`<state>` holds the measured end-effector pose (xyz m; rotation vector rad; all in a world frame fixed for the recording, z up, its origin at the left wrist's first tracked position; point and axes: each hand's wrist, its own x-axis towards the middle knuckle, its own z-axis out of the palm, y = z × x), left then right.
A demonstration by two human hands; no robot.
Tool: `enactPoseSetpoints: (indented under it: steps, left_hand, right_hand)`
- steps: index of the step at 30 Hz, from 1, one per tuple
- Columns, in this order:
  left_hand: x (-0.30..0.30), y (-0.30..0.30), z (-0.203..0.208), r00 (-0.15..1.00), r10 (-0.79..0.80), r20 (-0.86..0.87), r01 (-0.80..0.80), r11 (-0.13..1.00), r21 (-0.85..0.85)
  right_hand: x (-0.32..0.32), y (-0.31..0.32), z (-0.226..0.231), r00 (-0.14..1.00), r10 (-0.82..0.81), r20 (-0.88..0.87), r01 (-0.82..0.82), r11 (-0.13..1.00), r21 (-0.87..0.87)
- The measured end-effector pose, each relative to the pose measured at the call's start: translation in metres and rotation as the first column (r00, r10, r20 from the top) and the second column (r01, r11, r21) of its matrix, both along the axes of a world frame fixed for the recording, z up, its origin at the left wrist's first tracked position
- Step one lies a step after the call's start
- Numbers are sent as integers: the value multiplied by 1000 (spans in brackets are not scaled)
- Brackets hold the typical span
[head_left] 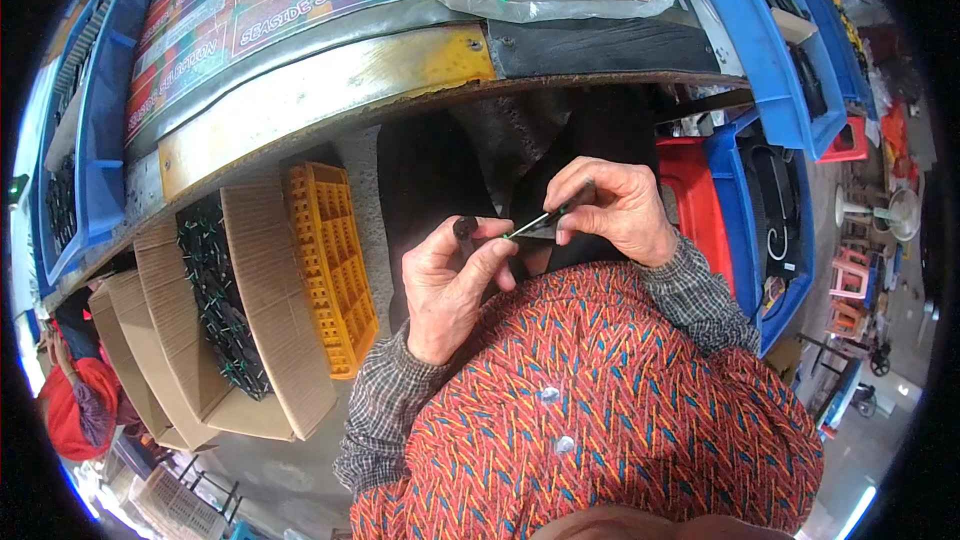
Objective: The person inserts pins into small electronic plastic housings by hand, picking them from bins and storage boxes at an assembly station.
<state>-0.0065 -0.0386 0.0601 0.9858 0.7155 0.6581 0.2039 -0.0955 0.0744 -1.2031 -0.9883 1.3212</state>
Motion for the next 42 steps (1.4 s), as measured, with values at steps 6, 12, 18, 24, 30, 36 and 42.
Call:
enactPoseSetpoints:
  steps: [6, 12, 18, 24, 30, 36, 42]
  left_hand:
    - [-2, 1, 2, 995, 1, 99, 15, 988, -156]
    - [5, 7, -2, 991, -43, 123, 70, 972, -224]
    - [13, 17, -14, 991, -51, 122, 88, 943, -321]
    - [14, 29, -19, 988, -59, 139, 109, 919, -379]
    - [14, 35, -21, 988, -90, 128, 138, 890, -435]
    - [17, 39, -29, 987, -93, 130, 141, 890, -435]
    - [17, 38, -28, 990, -66, 122, 116, 878, -465]
  right_hand:
    - [-3, -3, 4, 955, -81, 287, 37, 987, 156]
    - [-5, -1, -6, 911, -175, 373, 86, 966, 242]
    - [1, 5, -21, 930, -134, 343, 69, 978, 197]
    - [2, 14, -31, 932, -168, 321, 107, 974, 198]
    - [1, 19, -35, 897, -180, 404, 97, 971, 217]
    - [4, 20, -42, 893, -193, 407, 120, 973, 198]
    - [2, 21, -43, 907, -195, 373, 136, 975, 178]
